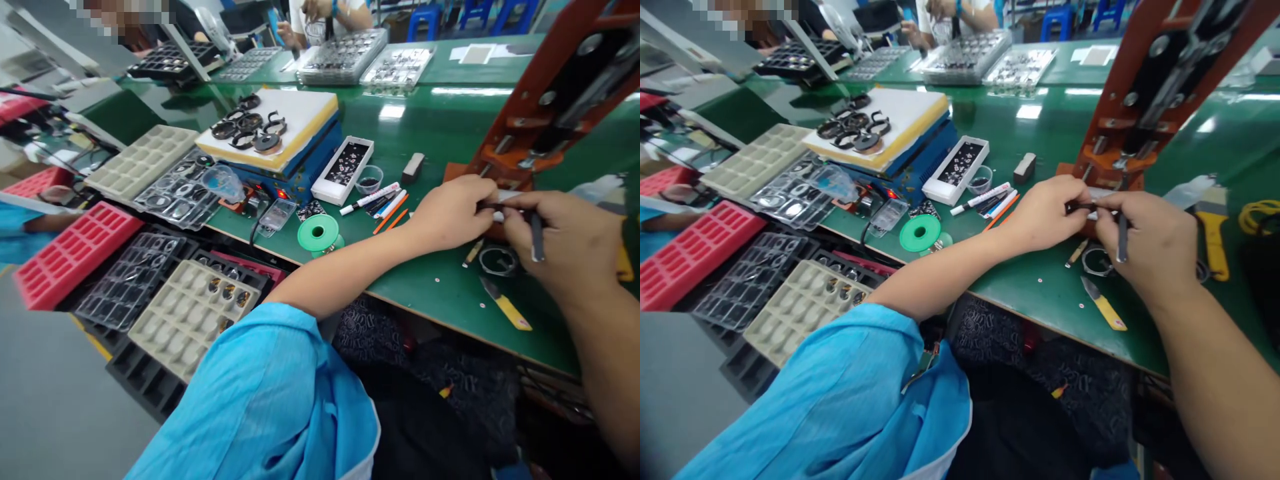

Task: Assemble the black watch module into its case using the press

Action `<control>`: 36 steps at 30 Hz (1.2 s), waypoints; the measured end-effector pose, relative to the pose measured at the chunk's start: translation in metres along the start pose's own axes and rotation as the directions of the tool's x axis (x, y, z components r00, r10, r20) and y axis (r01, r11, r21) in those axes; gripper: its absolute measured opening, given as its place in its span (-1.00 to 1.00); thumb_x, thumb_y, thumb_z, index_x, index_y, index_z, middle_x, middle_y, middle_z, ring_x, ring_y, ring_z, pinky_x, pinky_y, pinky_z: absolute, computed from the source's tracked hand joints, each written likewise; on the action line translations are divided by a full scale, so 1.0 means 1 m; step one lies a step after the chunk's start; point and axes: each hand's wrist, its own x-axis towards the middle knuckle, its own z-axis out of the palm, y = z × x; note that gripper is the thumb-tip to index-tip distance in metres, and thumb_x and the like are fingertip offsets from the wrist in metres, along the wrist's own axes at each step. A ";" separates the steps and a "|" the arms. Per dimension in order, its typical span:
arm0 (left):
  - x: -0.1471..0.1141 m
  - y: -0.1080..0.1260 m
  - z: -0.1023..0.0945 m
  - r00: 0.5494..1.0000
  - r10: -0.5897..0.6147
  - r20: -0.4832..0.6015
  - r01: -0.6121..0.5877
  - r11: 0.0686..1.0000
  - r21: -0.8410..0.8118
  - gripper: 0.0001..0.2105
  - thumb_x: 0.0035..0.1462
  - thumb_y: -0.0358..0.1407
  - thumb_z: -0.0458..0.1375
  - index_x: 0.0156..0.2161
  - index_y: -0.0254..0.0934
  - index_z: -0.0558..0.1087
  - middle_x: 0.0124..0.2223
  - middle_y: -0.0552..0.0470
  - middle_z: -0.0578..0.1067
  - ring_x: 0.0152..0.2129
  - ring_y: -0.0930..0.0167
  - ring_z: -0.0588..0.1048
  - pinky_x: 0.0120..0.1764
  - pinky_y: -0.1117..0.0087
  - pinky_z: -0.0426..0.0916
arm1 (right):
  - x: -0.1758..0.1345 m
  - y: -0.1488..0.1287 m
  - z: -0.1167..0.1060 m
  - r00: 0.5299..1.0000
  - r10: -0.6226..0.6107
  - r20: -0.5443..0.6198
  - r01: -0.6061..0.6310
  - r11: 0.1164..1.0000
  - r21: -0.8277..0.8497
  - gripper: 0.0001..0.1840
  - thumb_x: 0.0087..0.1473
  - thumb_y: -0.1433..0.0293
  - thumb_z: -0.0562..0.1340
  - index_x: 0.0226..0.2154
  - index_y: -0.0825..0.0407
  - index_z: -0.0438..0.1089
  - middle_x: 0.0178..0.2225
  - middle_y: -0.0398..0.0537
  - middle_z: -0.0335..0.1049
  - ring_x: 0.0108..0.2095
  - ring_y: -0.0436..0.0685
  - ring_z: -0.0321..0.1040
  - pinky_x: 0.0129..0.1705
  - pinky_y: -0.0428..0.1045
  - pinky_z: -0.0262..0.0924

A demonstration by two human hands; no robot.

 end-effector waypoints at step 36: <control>-0.003 0.023 0.012 0.842 -0.537 0.048 0.409 0.579 -0.705 -0.71 0.06 -0.66 0.29 -0.48 -0.23 0.43 -0.58 0.22 0.40 -0.65 0.55 0.33 -0.52 0.44 0.24 | 0.001 -0.009 0.017 0.997 0.004 -0.082 -0.005 1.000 -0.020 -0.92 0.31 0.41 0.16 -0.24 -0.08 0.34 -0.28 0.03 0.57 -0.24 0.30 0.54 -0.20 0.16 0.31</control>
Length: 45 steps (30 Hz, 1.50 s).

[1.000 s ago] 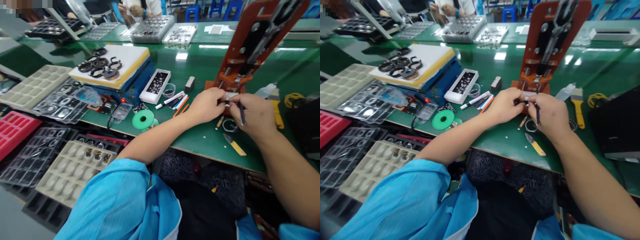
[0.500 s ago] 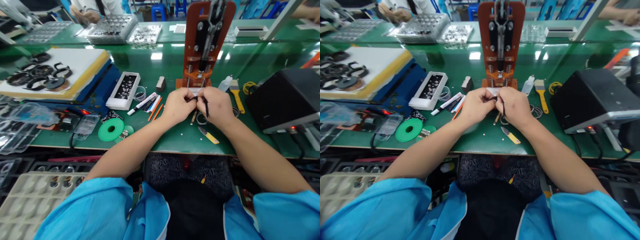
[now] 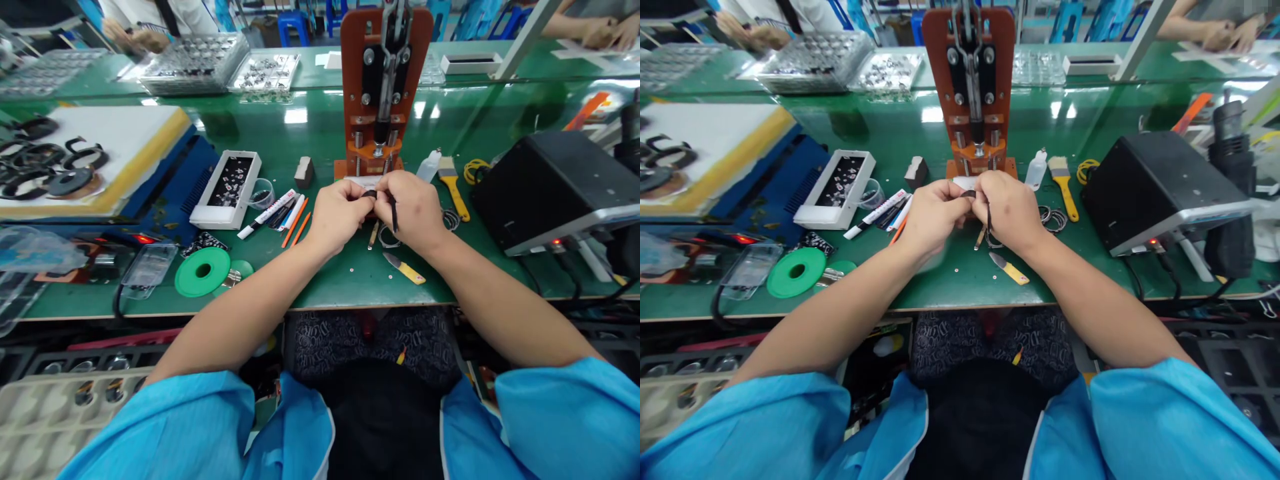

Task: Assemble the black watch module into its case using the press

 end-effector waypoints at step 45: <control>0.005 0.010 -0.001 0.995 -0.097 -0.032 0.089 0.977 -0.192 -0.68 0.24 -0.66 0.28 -0.46 -0.27 0.43 -0.59 0.20 0.41 -0.68 0.58 0.34 -0.58 0.54 0.26 | 0.001 0.012 0.002 0.984 0.004 -0.181 0.008 0.998 0.069 -0.92 0.38 0.41 0.23 -0.13 -0.12 0.35 -0.19 0.00 0.58 -0.18 0.26 0.53 -0.09 0.20 0.49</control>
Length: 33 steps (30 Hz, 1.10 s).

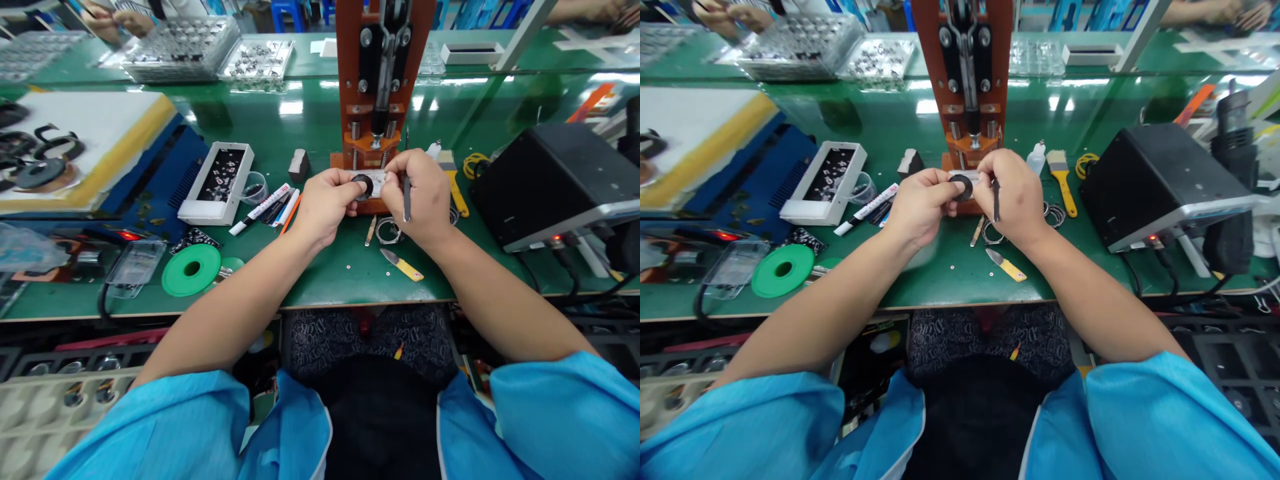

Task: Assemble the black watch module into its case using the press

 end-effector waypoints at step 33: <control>-0.001 0.004 -0.005 0.996 0.076 0.051 -0.081 0.992 0.094 -0.79 0.21 -0.58 0.36 -0.39 -0.28 0.54 -0.47 0.16 0.44 -0.59 0.58 0.28 -0.49 0.50 0.17 | 0.008 -0.007 -0.007 0.998 -0.024 0.056 0.010 0.970 0.242 -0.89 0.50 0.34 0.26 -0.07 -0.07 0.54 -0.16 -0.05 0.66 -0.13 0.20 0.62 -0.02 0.15 0.53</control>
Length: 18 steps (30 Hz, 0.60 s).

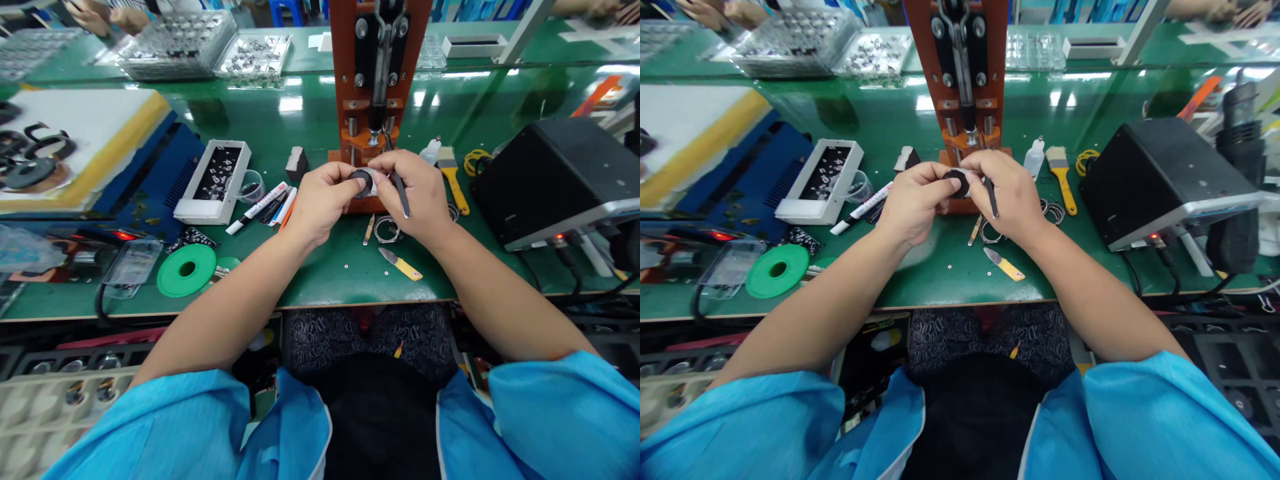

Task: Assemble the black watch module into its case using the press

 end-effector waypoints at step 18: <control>0.003 -0.008 -0.010 0.953 0.292 0.086 -0.303 0.880 0.366 -0.90 0.13 -0.49 0.34 -0.31 -0.24 0.61 -0.34 0.12 0.59 -0.38 0.45 0.43 -0.25 0.43 0.29 | -0.004 0.007 0.002 0.993 0.023 0.119 -0.013 0.996 -0.087 -0.79 0.56 0.32 0.18 -0.05 -0.04 0.54 -0.10 0.00 0.68 -0.07 0.24 0.61 0.04 0.15 0.46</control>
